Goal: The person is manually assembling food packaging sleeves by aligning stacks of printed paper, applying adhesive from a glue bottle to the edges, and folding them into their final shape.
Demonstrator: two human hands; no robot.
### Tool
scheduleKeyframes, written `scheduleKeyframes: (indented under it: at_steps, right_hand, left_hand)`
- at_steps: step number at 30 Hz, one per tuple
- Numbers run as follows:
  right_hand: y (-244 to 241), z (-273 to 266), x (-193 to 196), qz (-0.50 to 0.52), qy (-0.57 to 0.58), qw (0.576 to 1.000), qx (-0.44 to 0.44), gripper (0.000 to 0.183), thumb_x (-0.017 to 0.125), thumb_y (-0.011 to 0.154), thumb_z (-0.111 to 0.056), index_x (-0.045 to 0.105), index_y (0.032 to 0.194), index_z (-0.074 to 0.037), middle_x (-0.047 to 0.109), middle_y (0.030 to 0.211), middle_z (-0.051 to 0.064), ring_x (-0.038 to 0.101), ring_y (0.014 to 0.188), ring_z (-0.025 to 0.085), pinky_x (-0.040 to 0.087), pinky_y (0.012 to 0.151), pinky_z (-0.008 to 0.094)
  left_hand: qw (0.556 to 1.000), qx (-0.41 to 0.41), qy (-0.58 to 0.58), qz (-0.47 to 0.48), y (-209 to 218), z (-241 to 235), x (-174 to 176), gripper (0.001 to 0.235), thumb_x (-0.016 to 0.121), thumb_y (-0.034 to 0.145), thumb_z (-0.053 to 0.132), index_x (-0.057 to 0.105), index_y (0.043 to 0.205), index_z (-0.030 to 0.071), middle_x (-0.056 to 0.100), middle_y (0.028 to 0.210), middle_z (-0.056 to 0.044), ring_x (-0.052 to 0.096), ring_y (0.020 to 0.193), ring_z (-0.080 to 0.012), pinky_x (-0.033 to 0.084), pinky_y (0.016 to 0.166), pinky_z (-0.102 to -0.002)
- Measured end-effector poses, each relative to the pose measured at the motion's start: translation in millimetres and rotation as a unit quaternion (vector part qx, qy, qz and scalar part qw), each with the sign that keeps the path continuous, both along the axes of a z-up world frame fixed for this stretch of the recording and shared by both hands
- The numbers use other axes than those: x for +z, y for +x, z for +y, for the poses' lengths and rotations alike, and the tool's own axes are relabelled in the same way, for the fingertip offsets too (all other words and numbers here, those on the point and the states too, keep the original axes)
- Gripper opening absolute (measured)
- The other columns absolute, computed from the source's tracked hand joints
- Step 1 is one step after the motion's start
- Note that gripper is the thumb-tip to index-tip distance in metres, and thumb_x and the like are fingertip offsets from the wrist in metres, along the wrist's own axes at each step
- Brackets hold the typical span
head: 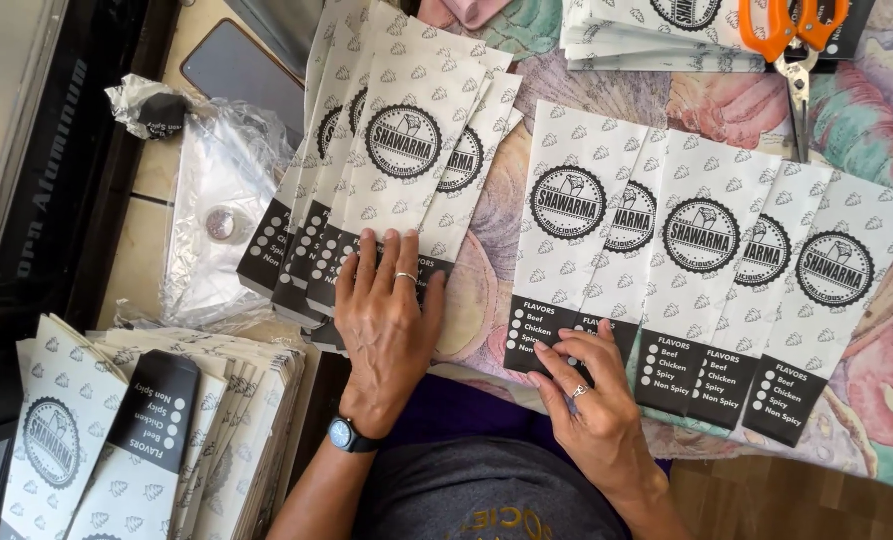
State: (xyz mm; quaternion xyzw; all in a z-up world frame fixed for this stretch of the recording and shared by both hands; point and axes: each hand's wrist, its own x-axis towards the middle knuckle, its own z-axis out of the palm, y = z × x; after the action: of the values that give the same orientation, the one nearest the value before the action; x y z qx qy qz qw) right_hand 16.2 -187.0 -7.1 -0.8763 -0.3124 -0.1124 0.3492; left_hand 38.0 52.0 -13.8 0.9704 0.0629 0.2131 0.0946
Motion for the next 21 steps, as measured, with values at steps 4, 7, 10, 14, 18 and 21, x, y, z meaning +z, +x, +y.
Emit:
scheduleKeyframes:
  at_steps: [4,7,10,14,18,21]
  right_hand:
    - [-3,-1,0,0.004,-0.003,1.0,0.005,0.037,0.078,0.088,-0.003,0.068,0.123,0.003,0.061,0.111,0.014,0.065,0.113,0.033,0.04,0.121,0.066]
    - [-2,0,0,-0.001,-0.001,1.0,-0.001,0.036,0.078,0.088,-0.004,0.069,0.122,0.002,0.061,0.111,0.014,0.065,0.112,0.033,0.04,0.121,0.066]
    - [-4,0,-1,-0.002,-0.002,1.0,-0.004,0.034,0.078,0.089,-0.005,0.07,0.121,0.002,0.061,0.111,0.014,0.065,0.113,0.033,0.041,0.121,0.065]
    - [-4,-2,0,0.001,-0.016,1.0,0.0,0.038,0.078,0.089,-0.005,0.068,0.125,0.001,0.061,0.113,0.013,0.065,0.116,0.033,0.038,0.123,0.065]
    - [-4,-2,-1,-0.001,-0.014,1.0,-0.002,0.039,0.078,0.089,-0.005,0.068,0.126,0.001,0.061,0.113,0.013,0.064,0.117,0.034,0.038,0.123,0.065]
    - [-3,-1,-2,-0.004,-0.015,1.0,-0.006,0.037,0.077,0.089,-0.006,0.068,0.125,0.001,0.061,0.112,0.013,0.065,0.115,0.033,0.038,0.123,0.065]
  left_hand:
    - [1.0,0.002,0.01,-0.022,-1,2,-1,0.036,0.068,0.102,0.024,0.068,0.131,0.002,0.076,0.123,-0.017,0.067,0.126,-0.0383,0.053,0.102,-0.047]
    - [1.0,-0.017,0.018,-0.017,0,0,5,0.048,0.068,0.1,0.041,0.068,0.131,0.003,0.075,0.125,-0.016,0.065,0.126,-0.0374,0.051,0.102,-0.047]
    - [1.0,-0.014,0.027,0.004,2,2,-4,0.051,0.067,0.1,0.048,0.067,0.131,0.008,0.071,0.132,-0.017,0.061,0.13,-0.0392,0.049,0.103,-0.05]
    - [0.998,0.029,0.056,0.013,10,16,-1,0.036,0.068,0.102,0.038,0.067,0.128,0.014,0.065,0.138,-0.021,0.059,0.131,-0.0436,0.05,0.099,-0.054]
    - [0.996,0.038,0.078,-0.011,13,23,-7,0.021,0.07,0.103,0.022,0.073,0.122,0.015,0.069,0.134,-0.02,0.059,0.129,-0.0441,0.05,0.097,-0.053]
    - [0.998,0.045,0.04,0.003,12,22,-14,0.038,0.057,0.109,0.012,0.055,0.146,0.003,0.069,0.135,-0.021,0.062,0.13,-0.0411,0.051,0.096,-0.052]
